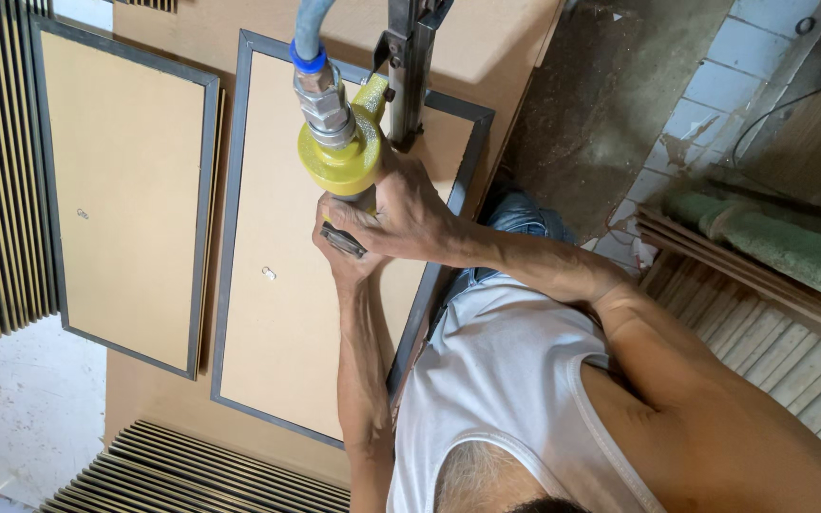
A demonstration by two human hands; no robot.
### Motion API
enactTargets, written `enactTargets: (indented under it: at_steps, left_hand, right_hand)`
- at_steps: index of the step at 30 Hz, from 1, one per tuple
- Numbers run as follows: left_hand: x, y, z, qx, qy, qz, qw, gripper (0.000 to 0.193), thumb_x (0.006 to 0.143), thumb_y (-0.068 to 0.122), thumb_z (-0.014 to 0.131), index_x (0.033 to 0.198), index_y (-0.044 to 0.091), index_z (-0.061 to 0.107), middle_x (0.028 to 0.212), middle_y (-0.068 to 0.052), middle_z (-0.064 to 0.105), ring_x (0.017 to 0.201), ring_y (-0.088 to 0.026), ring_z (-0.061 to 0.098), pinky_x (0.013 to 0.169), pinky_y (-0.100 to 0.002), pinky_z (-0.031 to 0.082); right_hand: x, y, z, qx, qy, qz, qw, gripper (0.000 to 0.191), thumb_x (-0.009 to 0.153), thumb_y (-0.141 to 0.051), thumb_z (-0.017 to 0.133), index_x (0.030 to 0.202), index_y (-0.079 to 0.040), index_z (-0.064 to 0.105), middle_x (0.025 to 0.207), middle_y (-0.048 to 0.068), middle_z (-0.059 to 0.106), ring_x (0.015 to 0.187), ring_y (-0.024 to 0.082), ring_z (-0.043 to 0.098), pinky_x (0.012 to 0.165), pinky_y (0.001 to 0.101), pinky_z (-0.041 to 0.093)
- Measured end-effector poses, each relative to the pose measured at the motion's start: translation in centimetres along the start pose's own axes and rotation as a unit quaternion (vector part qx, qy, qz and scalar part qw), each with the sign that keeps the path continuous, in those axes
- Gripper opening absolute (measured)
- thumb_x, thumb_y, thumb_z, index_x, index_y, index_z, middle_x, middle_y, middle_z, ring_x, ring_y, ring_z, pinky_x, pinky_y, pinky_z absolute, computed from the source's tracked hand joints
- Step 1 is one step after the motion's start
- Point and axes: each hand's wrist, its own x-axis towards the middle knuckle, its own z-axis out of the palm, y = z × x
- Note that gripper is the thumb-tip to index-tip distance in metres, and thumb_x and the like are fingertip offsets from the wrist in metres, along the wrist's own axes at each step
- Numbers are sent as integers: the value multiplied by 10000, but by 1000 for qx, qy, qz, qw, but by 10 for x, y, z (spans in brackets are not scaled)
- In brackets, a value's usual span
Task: The person uses a pneumatic nail gun to attach dark frame strips to the edges of rectangular boards. They hold each board steady with one hand while firing nails along the perimeter with the other, then move the completed unit aside and repeat the process on the next board.
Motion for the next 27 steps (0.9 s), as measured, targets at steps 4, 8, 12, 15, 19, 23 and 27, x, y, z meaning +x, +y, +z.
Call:
enactTargets:
  at_steps: [4,8,12,15,19,23,27]
  left_hand:
    - [-1,0,3,35,12,-18,999,713,774,325,937,1296,-39,616,1222,-110,700,1115,-186,677,1024,-339,551]
    - [-2,-4,2,-36,-4,21,999,753,743,340,938,1289,-38,582,1244,-116,661,1134,-191,656,1044,-343,537]
    - [-3,-6,1,-27,2,31,999,673,737,326,941,1202,-16,595,1121,-93,653,1027,-169,647,973,-320,542]
    - [-4,-3,1,4,7,25,1000,702,738,349,926,1222,-27,583,1179,-100,655,1080,-184,643,1001,-339,530]
    - [10,4,-12,14,24,13,1000,712,773,358,918,1262,-35,582,1215,-113,675,1111,-195,662,1021,-362,537]
    - [41,4,-37,-55,22,22,998,735,755,330,933,1278,-14,549,1232,-112,665,1115,-208,673,1021,-381,560]
    - [65,-3,-55,-124,13,30,992,756,744,326,942,1287,-1,530,1230,-102,653,1106,-208,670,1014,-379,566]
  right_hand:
    - [0,-1,-2,2,-5,4,1000,385,952,-189,752,1212,29,570,1080,188,700,1007,298,741,920,404,597]
    - [4,-5,-2,8,3,3,1000,373,950,-178,755,1219,16,587,1102,184,703,1013,296,745,926,396,604]
    - [6,-8,-4,19,0,-10,1000,392,945,-183,769,1229,11,582,1114,182,701,1025,304,744,948,408,597]
    - [5,-7,-5,16,-12,-3,1000,433,942,-193,776,1252,15,556,1110,189,696,1019,317,738,934,413,593]
    - [17,5,13,-8,-19,-45,999,509,952,-219,771,1295,43,501,1115,208,678,1018,335,721,930,426,591]
    - [49,26,54,-31,-18,-50,998,631,943,-286,774,1315,99,440,976,199,667,869,322,701,806,436,587]
    - [70,42,82,-57,-29,-57,996,550,940,-305,773,1253,25,466,936,176,669,855,315,705,812,450,588]
